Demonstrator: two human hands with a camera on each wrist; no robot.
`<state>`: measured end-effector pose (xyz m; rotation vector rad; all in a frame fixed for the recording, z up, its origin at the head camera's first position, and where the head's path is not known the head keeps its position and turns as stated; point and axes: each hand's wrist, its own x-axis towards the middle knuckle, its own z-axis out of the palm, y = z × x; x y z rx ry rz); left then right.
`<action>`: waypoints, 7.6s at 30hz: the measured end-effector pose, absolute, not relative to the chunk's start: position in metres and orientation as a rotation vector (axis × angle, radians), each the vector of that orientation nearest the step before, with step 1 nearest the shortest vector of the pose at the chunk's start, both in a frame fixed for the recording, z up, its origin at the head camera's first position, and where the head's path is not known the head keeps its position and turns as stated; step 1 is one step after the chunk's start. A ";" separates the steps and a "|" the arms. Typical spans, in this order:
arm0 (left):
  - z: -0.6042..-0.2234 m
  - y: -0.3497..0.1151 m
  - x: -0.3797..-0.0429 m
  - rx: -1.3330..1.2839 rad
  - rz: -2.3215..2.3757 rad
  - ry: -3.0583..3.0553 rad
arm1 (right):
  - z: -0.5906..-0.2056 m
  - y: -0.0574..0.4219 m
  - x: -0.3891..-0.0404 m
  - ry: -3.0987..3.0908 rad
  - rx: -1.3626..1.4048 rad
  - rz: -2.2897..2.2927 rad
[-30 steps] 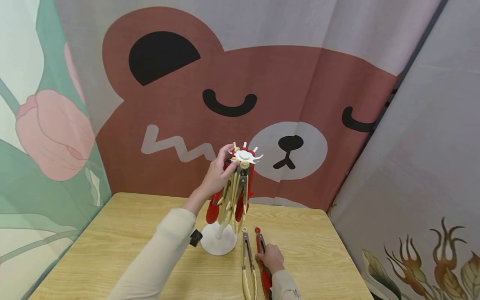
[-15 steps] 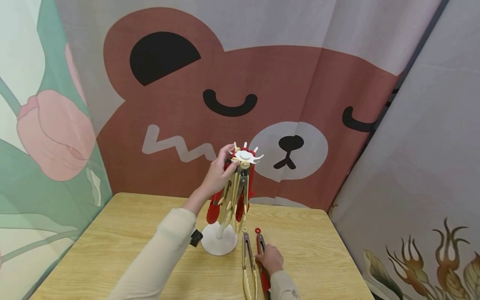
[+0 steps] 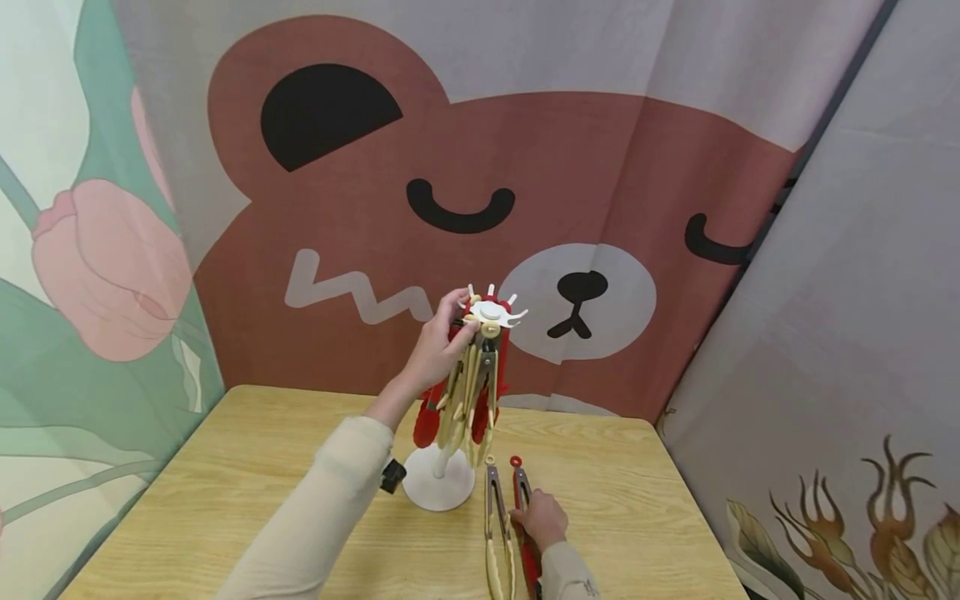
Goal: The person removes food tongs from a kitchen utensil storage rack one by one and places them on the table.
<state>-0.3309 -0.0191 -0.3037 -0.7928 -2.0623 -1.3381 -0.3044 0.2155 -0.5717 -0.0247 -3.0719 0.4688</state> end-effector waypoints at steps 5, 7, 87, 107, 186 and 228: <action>-0.304 -0.018 -0.331 -0.792 -1.331 -2.066 | -0.571 0.217 -0.303 -3.087 -0.033 0.460; -0.304 -0.018 -0.331 -0.794 -1.329 -2.067 | -0.570 0.217 -0.302 -3.096 -0.036 0.459; -0.294 -0.032 -0.328 -0.929 -1.241 -2.166 | -0.437 0.191 -0.314 -2.433 0.256 1.121; -0.287 -0.041 -0.324 -1.035 -1.474 -2.237 | -0.434 0.191 -0.311 -2.415 0.243 1.163; -0.280 -0.042 -0.297 -1.040 -1.737 -2.042 | -0.381 0.167 -0.275 -2.239 0.432 1.319; -0.289 -0.042 -0.296 -1.028 -1.774 -2.031 | -0.355 0.131 -0.280 -2.081 0.613 1.411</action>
